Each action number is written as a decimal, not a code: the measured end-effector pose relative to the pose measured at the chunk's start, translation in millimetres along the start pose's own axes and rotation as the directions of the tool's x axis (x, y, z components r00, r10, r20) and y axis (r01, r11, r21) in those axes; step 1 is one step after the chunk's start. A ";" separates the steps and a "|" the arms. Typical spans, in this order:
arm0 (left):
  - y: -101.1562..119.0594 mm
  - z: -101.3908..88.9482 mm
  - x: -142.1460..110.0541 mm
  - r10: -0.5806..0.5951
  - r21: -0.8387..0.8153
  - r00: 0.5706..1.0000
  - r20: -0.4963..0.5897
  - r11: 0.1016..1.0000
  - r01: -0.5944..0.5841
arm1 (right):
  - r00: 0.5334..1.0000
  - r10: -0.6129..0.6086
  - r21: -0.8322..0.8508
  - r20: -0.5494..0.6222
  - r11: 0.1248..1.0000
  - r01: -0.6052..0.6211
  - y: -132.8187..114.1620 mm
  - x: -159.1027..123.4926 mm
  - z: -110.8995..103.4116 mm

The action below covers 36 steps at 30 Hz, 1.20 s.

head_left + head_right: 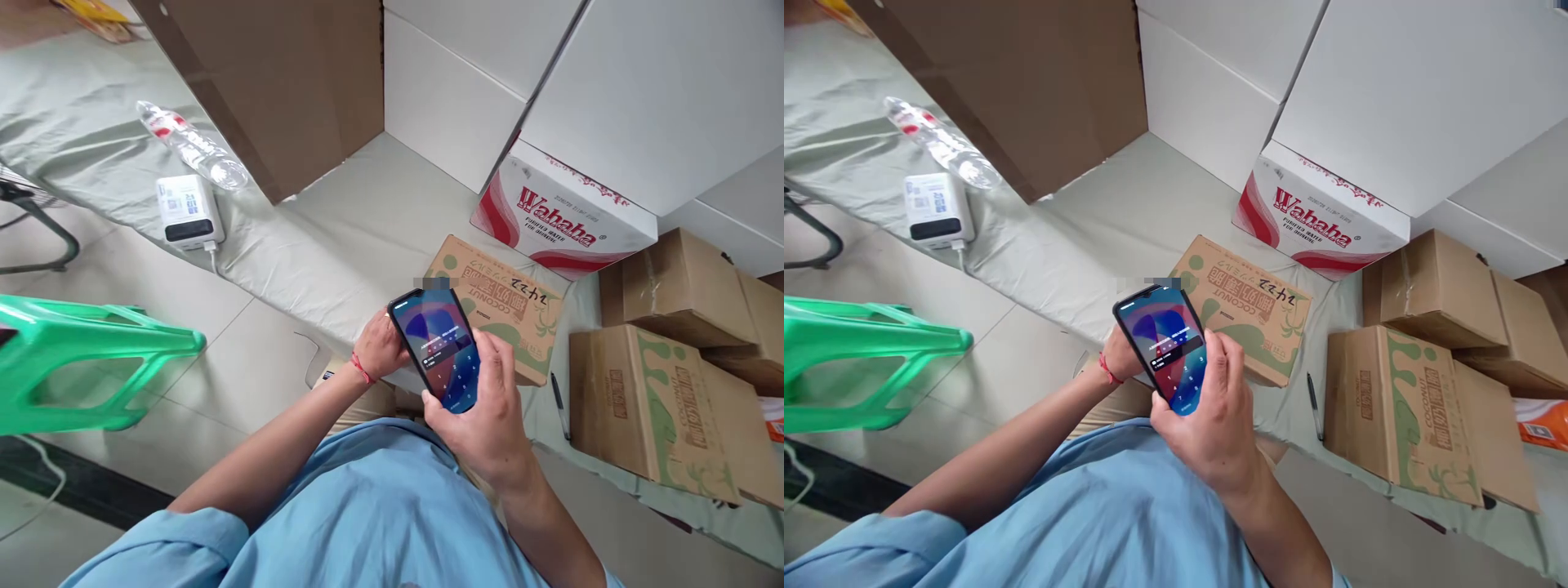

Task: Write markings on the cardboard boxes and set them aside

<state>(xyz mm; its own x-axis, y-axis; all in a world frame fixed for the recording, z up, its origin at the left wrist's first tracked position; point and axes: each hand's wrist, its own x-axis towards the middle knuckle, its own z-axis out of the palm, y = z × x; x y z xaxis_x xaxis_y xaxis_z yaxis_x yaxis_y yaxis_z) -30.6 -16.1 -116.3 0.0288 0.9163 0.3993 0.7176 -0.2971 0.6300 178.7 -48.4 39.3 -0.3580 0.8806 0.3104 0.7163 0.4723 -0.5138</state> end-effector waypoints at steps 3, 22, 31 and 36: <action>0.8 -3.3 2.8 0.045 -0.080 0.998 0.047 0.996 -0.041 | 1.000 -0.013 0.006 -0.006 1.000 0.013 -2.4 -2.0 3.5; -1.1 3.6 -4.2 0.037 0.095 0.996 -0.080 0.995 -0.029 | 0.617 0.650 0.307 -0.443 0.757 -0.577 125.1 -53.6 -70.7; 5.7 -5.3 -3.5 -0.047 0.021 0.997 -0.061 0.999 0.049 | 0.622 0.763 -0.169 -0.177 0.599 -0.783 156.0 -101.4 -44.9; 20.3 -22.2 -16.5 -0.204 -0.127 0.972 -0.114 0.974 0.189 | 0.628 0.769 -0.190 -0.122 0.603 -0.775 161.5 -93.3 -13.3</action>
<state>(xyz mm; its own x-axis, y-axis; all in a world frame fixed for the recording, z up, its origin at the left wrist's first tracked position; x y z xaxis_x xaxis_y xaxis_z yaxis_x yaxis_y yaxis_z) -32.0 -43.2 -95.3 -0.1973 0.9211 0.3358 0.6160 -0.1500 0.7733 335.7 -54.8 -62.0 0.3991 0.9111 -0.1028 0.8227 -0.4053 -0.3986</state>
